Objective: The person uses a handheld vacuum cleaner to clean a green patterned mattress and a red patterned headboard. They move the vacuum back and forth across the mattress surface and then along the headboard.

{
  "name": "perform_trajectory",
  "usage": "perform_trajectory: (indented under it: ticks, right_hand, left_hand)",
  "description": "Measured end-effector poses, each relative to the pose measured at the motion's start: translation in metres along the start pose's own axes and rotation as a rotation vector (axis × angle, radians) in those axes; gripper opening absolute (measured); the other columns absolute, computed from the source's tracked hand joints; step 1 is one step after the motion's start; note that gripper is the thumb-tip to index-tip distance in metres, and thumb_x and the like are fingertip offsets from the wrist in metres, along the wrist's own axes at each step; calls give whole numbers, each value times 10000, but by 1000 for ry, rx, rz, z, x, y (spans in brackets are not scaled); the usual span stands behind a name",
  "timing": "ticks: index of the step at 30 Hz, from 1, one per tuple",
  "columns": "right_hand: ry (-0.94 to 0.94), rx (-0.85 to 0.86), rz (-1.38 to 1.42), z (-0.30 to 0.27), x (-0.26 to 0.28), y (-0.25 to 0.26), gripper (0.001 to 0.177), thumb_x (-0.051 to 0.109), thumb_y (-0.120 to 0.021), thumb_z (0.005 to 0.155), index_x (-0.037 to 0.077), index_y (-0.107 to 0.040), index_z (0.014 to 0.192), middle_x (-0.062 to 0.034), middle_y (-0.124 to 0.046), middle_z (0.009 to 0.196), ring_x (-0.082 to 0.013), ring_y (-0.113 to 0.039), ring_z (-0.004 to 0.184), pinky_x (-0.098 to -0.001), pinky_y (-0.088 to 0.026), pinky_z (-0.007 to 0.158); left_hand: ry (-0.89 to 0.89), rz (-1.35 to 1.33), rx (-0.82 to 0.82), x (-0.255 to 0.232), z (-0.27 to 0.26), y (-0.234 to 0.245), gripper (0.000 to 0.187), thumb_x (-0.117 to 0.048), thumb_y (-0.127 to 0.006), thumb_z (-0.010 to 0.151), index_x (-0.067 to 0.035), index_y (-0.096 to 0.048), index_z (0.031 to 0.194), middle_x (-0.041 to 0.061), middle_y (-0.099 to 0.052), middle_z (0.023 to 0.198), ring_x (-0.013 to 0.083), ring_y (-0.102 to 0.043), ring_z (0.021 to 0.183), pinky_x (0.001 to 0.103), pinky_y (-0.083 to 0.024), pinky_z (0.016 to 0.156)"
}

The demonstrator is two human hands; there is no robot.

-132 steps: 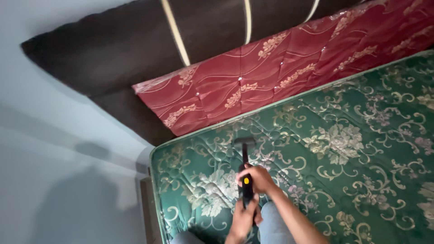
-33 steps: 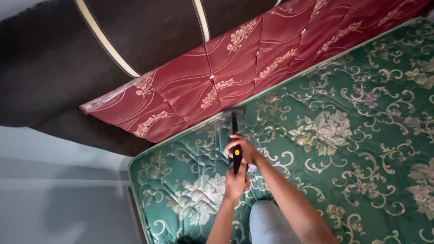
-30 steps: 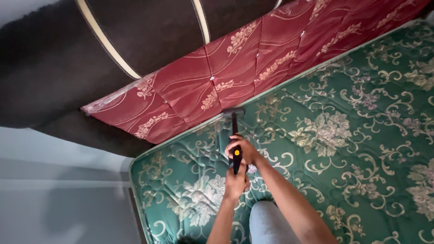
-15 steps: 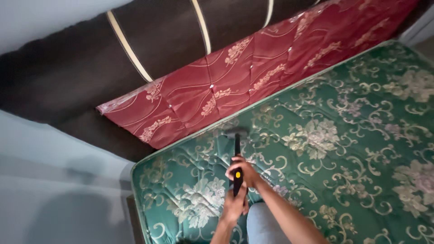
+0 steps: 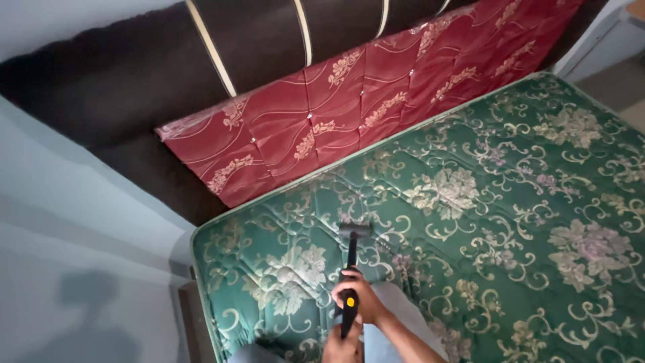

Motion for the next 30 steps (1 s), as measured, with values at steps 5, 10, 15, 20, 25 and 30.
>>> perform_trajectory:
  ticks: [5, 10, 15, 20, 25, 30]
  right_hand:
    - [28, -31, -14, -6, -1, 9, 53, 137, -743, 825, 119, -695, 837, 11, -760, 837, -174, -733, 924, -438, -352, 1200]
    - [-5, 23, 55, 18, -27, 36, 68, 130, -733, 836, 106, -706, 894, -10, -779, 943, -195, -725, 1021, -464, -298, 1198]
    - [120, -42, 31, 56, -101, 63, 120, 151, -756, 855, 116, -724, 965, -23, -785, 965, -212, -720, 1065, -467, -320, 1202]
    - [-159, 148, 481, 118, -177, 98, 204, 250, -674, 1006, 136, -768, 1147, -46, -714, 980, -259, -659, 959, -504, -411, 1070]
    - [153, 63, -129, 148, -170, 121, 205, 175, -691, 841, 81, -726, 1020, -103, -763, 1124, -294, -569, 1344, -492, -191, 1235]
    - [68, 49, -106, 129, -147, 99, 184, 112, -690, 799, 91, -718, 980, -47, -785, 1045, -239, -647, 1294, -495, -194, 1276]
  left_hand:
    - [1319, -672, 528, 13, -24, -36, 538, -421, -707, 992, 41, -653, 722, 78, -544, 446, 192, -562, 363, 353, -385, 371]
    - [1387, -676, 525, 11, 27, -51, 423, -415, -674, 947, -49, -656, 736, 53, -523, 450, 168, -534, 357, 348, -369, 374]
    - [1289, -738, 460, 18, 79, -95, 501, -422, -632, 1004, -28, -578, 699, 4, -508, 475, 128, -512, 386, 323, -372, 385]
    - [1207, -763, 390, 46, 157, -139, 361, -379, -599, 979, -85, -610, 769, -15, -504, 499, 124, -516, 408, 321, -364, 391]
    - [1306, -712, 428, 55, 185, -148, 434, -412, -614, 1004, -51, -581, 766, 0, -519, 500, 140, -530, 403, 325, -387, 391]
    - [1318, -493, 495, 48, 165, -122, 459, -450, -659, 970, -33, -647, 779, 38, -575, 514, 163, -576, 415, 331, -437, 416]
Point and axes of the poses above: each hand's wrist, its own z-axis towards the middle knuckle, its own y-axis out of the back of the hand, x = y × z, the point moved 1 cm from there along z, towards the middle knuckle
